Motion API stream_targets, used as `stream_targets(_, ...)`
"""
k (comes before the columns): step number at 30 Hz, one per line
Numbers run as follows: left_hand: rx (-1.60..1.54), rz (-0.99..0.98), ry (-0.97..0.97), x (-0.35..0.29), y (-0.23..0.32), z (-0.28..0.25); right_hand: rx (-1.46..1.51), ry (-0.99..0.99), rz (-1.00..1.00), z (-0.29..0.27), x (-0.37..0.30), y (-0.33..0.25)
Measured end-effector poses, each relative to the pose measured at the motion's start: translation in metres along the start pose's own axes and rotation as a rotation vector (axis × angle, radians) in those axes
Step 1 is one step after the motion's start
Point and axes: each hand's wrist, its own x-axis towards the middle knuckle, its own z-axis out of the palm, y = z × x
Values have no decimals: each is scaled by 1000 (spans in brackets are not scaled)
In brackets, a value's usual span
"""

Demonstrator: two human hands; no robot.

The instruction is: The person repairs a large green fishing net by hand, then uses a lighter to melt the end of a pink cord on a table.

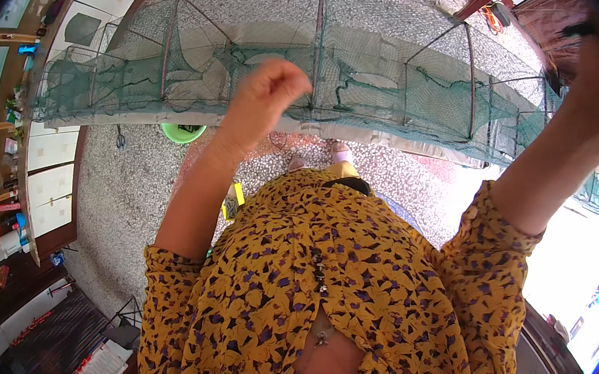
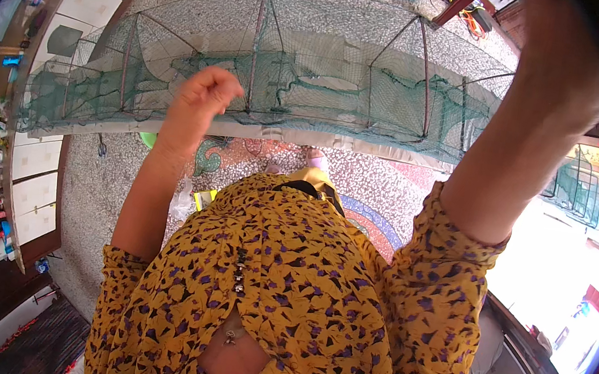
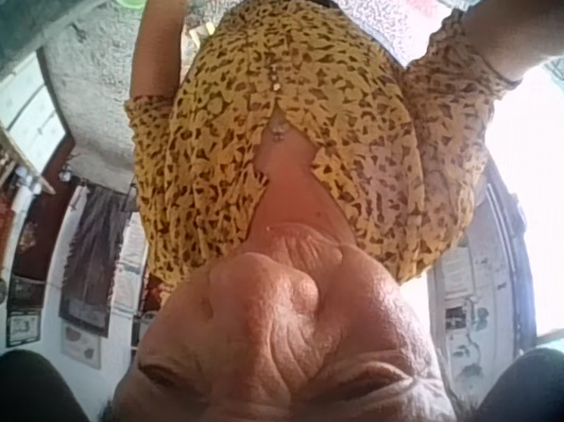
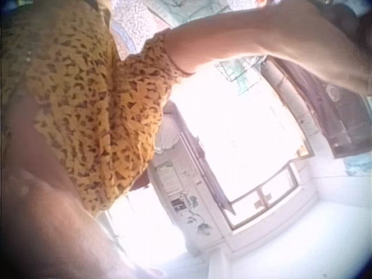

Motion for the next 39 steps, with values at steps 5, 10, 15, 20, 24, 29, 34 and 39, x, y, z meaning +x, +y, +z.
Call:
stream_targets(5, -426, -143, 194, 9, 2, -26, -417, -265, 94, 64, -44, 38)
stream_targets(10, -513, -155, 182, 13, 1, -33, -572, -391, 337, 94, -98, 85)
stream_targets(15, -380, -117, 171, 13, -5, -32, -578, -357, 418, 110, -114, 98)
stream_targets(20, -201, -140, 146, 10, -2, -19, -407, -304, 522, 120, -117, 105)
stream_targets(24, -254, -148, 182, 12, -6, -23, -238, -203, 531, 134, -115, 102)
stream_targets(29, -419, -173, 230, 13, -16, -33, -227, -219, 500, 159, -116, 104)
stream_targets(34, -424, -146, 233, 9, -17, -31, -487, -237, 288, 160, -111, 100)
stream_targets(39, -205, -57, 224, 11, -7, -15, -88, -2, 130, 174, -72, 82)
